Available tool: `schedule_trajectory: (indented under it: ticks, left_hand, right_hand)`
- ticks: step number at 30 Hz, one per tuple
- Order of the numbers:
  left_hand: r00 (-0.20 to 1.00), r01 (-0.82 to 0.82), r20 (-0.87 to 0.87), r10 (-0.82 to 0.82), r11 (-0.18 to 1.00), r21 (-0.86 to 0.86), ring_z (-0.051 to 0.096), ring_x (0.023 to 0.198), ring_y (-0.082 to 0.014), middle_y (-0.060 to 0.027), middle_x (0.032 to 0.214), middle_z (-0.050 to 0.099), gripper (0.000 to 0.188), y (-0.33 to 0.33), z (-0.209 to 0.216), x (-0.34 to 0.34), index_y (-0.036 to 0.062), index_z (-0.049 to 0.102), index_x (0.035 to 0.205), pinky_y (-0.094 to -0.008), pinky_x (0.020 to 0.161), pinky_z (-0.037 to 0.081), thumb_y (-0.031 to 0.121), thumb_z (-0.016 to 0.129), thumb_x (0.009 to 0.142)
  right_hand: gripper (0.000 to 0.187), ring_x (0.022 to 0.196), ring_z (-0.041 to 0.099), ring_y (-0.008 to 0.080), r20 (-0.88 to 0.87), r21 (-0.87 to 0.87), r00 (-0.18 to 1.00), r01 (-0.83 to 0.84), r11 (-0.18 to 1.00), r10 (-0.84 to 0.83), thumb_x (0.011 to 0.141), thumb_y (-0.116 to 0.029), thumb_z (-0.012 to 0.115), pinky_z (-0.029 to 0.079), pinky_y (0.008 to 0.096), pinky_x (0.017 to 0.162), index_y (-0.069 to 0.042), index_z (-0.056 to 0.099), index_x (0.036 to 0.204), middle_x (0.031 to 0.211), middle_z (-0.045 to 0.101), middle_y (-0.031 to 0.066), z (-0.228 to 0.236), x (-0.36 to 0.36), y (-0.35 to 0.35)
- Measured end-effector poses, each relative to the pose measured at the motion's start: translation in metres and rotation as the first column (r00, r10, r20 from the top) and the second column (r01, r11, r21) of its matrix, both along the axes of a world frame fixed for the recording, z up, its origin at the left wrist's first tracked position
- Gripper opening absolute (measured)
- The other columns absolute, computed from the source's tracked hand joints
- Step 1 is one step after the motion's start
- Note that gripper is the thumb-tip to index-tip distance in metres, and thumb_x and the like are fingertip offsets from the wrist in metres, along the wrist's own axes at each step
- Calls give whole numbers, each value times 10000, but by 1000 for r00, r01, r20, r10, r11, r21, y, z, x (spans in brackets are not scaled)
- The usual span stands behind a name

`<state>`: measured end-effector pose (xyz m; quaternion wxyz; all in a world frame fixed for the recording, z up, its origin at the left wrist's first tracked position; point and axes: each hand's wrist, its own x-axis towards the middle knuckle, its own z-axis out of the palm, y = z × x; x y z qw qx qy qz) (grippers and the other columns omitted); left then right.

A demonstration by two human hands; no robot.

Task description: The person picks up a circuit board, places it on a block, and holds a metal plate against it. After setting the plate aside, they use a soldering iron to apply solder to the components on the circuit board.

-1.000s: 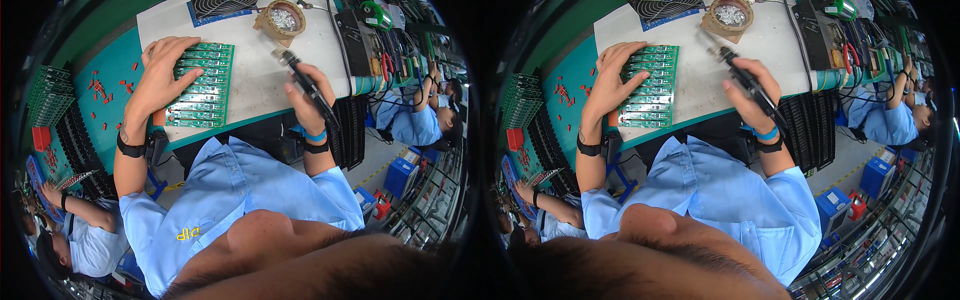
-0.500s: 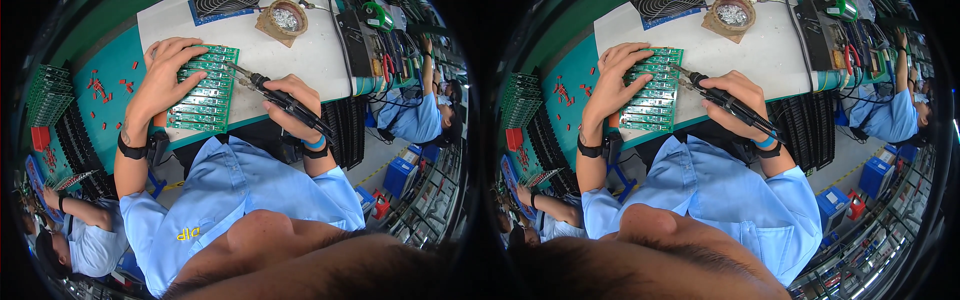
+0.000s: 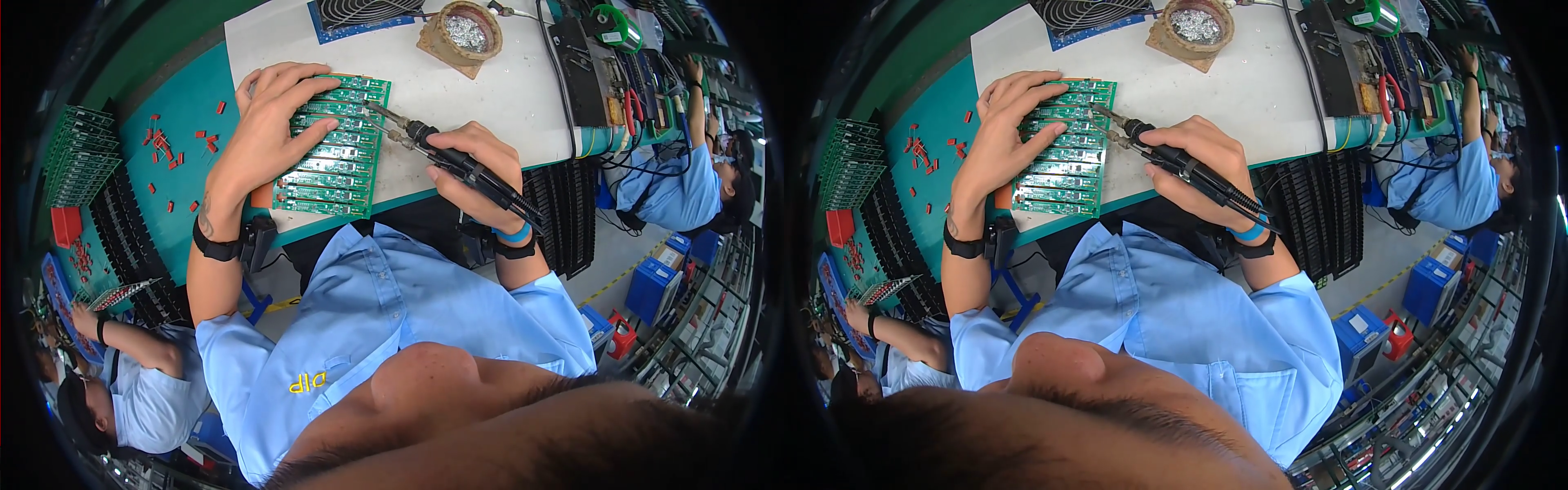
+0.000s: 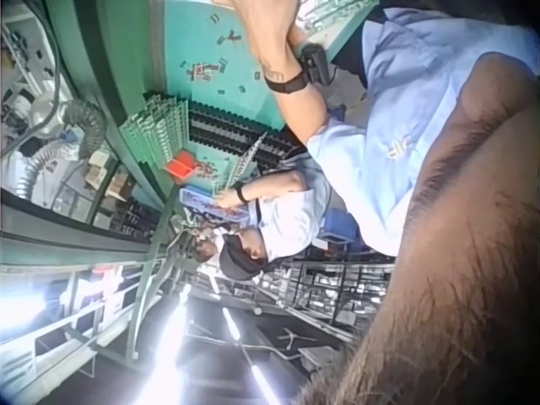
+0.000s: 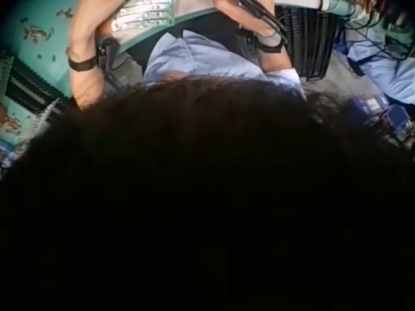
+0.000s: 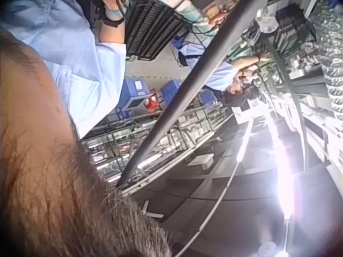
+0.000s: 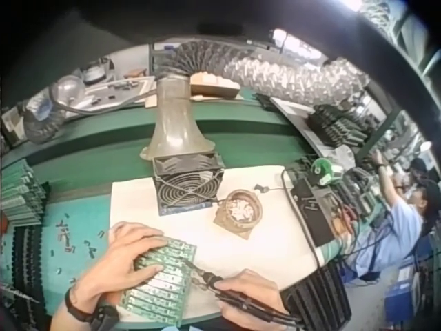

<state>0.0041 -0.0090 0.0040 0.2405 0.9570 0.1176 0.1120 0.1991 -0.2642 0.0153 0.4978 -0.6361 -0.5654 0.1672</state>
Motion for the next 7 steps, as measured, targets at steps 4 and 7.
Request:
schedule_trajectory:
  ticks: [4, 7]
  left_hand:
    - [1000, 0, -4, 0, 1000, -4, 505, 1443, -283, -52, 1487, 636, 464, 0, 0, 0, 116, 711, 1349, -490, 1250, 217, 222, 803, 907]
    - [1000, -4, -12, 4, 1000, -9, 499, 1448, -283, -55, 1495, 632, 463, 0, 1, 0, 115, 711, 1349, -489, 1250, 217, 228, 802, 909]
  right_hand:
    - [401, 824, 685, 240, -3, -8, 1000, 3, 1000, -3, 761, 57, 825, 530, 332, 747, 48, 739, 1152, 950, 754, 150, -1, 0, -1]
    - [403, 826, 687, 242, -11, -14, 1000, 0, 1000, 0, 763, 57, 824, 532, 333, 749, 44, 740, 1157, 955, 756, 149, -1, 1, -1]
